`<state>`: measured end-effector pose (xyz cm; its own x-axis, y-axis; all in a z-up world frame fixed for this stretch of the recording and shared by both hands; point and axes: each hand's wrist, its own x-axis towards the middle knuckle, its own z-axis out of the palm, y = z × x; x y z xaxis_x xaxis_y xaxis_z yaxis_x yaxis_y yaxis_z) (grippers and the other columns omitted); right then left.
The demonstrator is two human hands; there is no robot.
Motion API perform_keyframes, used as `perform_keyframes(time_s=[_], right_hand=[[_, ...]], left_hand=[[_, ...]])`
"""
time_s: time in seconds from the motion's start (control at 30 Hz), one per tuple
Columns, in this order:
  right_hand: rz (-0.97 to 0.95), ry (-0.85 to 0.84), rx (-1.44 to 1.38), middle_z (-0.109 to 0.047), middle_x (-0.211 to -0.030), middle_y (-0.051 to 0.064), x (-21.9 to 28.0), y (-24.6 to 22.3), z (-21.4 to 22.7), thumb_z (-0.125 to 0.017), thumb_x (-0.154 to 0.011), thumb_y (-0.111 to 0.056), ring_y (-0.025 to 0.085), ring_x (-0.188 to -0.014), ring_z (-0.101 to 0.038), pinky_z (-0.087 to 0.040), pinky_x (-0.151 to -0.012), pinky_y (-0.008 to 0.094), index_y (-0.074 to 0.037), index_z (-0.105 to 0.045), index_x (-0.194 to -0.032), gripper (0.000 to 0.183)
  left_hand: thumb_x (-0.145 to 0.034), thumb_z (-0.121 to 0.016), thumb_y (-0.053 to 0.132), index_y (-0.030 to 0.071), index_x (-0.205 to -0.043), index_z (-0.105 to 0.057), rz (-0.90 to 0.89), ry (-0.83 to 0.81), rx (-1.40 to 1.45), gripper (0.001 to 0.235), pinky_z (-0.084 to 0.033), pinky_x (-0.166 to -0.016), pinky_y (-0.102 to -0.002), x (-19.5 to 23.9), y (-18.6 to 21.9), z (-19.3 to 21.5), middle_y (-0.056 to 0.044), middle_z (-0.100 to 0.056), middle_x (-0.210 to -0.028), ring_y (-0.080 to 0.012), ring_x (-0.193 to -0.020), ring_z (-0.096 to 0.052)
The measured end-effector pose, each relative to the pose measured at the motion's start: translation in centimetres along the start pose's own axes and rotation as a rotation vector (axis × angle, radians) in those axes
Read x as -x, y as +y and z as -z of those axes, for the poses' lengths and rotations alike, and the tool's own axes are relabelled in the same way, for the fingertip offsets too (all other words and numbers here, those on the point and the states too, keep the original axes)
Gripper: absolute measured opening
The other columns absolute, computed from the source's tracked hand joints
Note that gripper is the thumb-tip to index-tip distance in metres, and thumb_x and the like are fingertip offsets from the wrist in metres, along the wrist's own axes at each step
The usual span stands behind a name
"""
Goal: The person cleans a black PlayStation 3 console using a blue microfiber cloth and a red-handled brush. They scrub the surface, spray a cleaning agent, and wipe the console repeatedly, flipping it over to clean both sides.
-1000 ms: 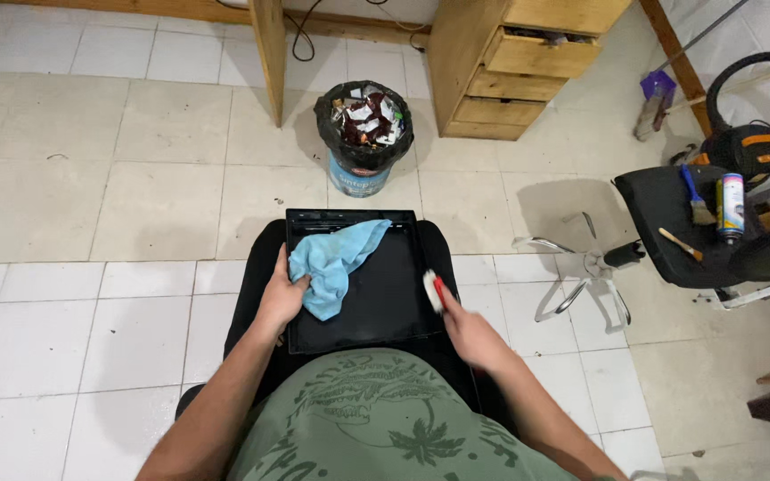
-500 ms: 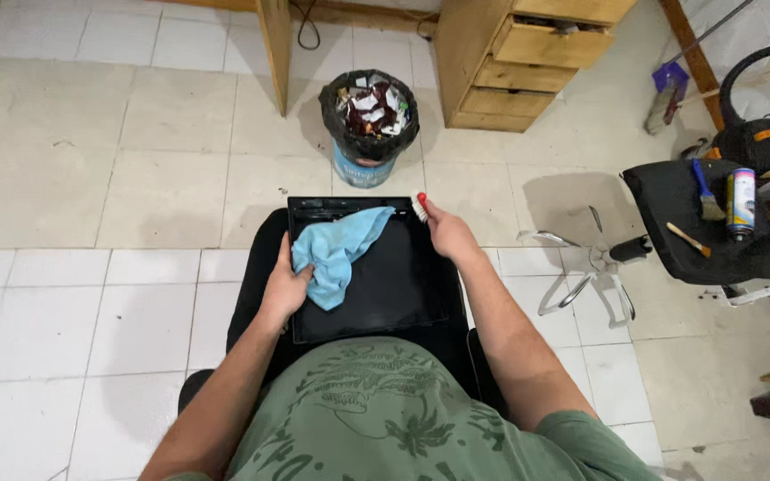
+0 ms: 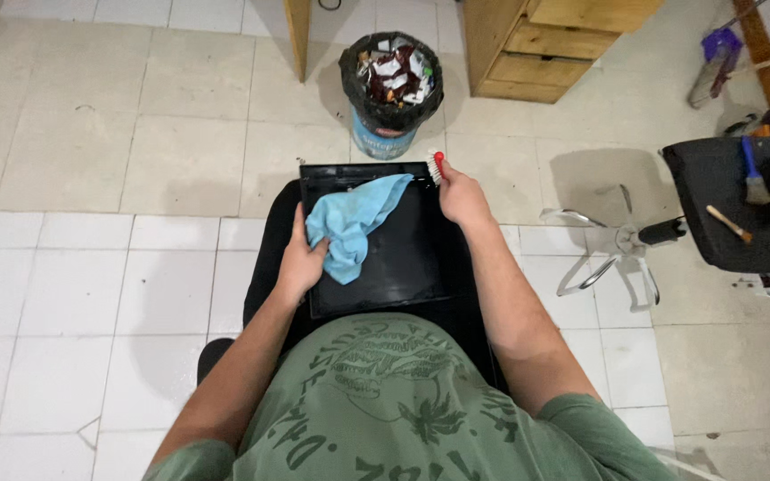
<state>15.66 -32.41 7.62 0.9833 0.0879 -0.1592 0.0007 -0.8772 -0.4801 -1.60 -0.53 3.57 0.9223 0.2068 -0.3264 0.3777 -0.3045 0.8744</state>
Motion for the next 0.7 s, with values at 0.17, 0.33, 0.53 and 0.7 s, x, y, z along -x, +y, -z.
perform_keyframes(time_s=[0.17, 0.33, 0.53, 0.7], right_hand=[[0.276, 0.001, -0.188, -0.082, -0.103, 0.036, 3.8, -6.0, -4.7, -0.052, -0.110, -0.020, 0.055, -0.104, -0.081, -0.065, -0.093, 0.063, -0.021, -0.053, -0.176, 0.066], [0.357, -0.093, -0.021, -0.086, -0.111, 0.030, 6.5, -12.8, -4.6, -0.050, -0.117, -0.029, 0.052, -0.109, -0.084, -0.067, -0.092, 0.067, -0.034, -0.055, -0.172, 0.055], [0.188, -0.091, 0.153, -0.087, -0.109, 0.024, 4.6, -7.6, -1.6, -0.051, -0.108, -0.024, 0.048, -0.108, -0.085, -0.068, -0.095, 0.062, -0.041, -0.059, -0.170, 0.065], [0.232, -0.128, -0.005, -0.085, -0.112, 0.033, 9.3, -12.4, -0.9, -0.050, -0.111, -0.023, 0.057, -0.112, -0.082, -0.065, -0.099, 0.070, -0.027, -0.060, -0.169, 0.060]], left_hand=[[-0.112, -0.068, 0.025, 0.031, -0.190, -0.010, -0.020, -0.052, -0.062, 0.098, -0.048, -0.127, -0.070, -0.1, 0.1, -0.4, -0.043, -0.055, -0.167, -0.0615, -0.154, -0.054], [-0.113, -0.067, 0.024, 0.030, -0.191, -0.016, -0.054, -0.066, -0.069, 0.093, -0.051, -0.123, -0.070, 0.5, 0.3, -1.6, -0.040, -0.058, -0.167, -0.0594, -0.152, -0.058], [-0.114, -0.067, 0.024, 0.028, -0.191, -0.012, -0.032, -0.100, -0.033, 0.095, -0.046, -0.128, -0.070, 0.3, -0.3, 0.0, -0.038, -0.051, -0.174, -0.0581, -0.159, -0.051], [-0.116, -0.065, 0.025, 0.028, -0.190, -0.011, -0.065, -0.134, -0.062, 0.093, -0.045, -0.130, -0.071, 0.1, -0.3, -0.5, -0.040, -0.051, -0.172, -0.0594, -0.159, -0.051]])
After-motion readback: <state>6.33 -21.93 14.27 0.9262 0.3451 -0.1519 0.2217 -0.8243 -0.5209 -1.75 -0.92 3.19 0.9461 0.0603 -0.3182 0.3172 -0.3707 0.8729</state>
